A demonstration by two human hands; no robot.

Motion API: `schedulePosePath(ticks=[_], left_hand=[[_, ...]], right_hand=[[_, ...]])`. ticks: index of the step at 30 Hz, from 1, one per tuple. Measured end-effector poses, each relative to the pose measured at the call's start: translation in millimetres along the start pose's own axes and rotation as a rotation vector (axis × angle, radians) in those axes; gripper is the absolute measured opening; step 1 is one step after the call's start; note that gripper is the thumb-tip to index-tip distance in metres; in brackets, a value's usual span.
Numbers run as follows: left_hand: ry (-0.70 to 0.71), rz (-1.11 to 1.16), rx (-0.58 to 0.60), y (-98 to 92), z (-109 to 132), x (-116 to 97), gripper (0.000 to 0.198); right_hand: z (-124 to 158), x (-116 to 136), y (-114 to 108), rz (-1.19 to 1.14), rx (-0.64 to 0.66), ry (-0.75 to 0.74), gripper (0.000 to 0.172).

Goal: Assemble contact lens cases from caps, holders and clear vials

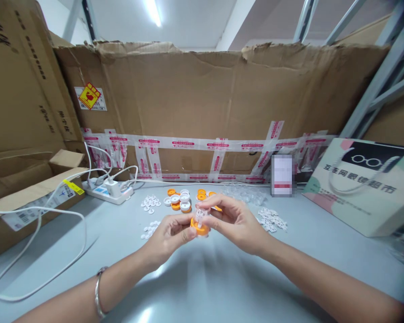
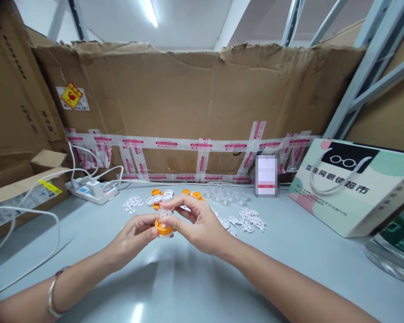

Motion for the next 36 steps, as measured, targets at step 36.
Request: schedulePosePath(ticks=[36], left_hand=[[-0.077,0.061,-0.198,-1.0,-3,4,0.029]], right_hand=[[7,-19,1,-0.043,-0.217,-0.002,0.016]])
Point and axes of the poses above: each hand's wrist, its own z-axis away from the middle knuckle, its own y-axis out of the palm, x = y × z, the point moved 7 cm from there along -z, towards the middle knuckle, and after that the axes turned 5 degrees about z, right-handed, at the moved point
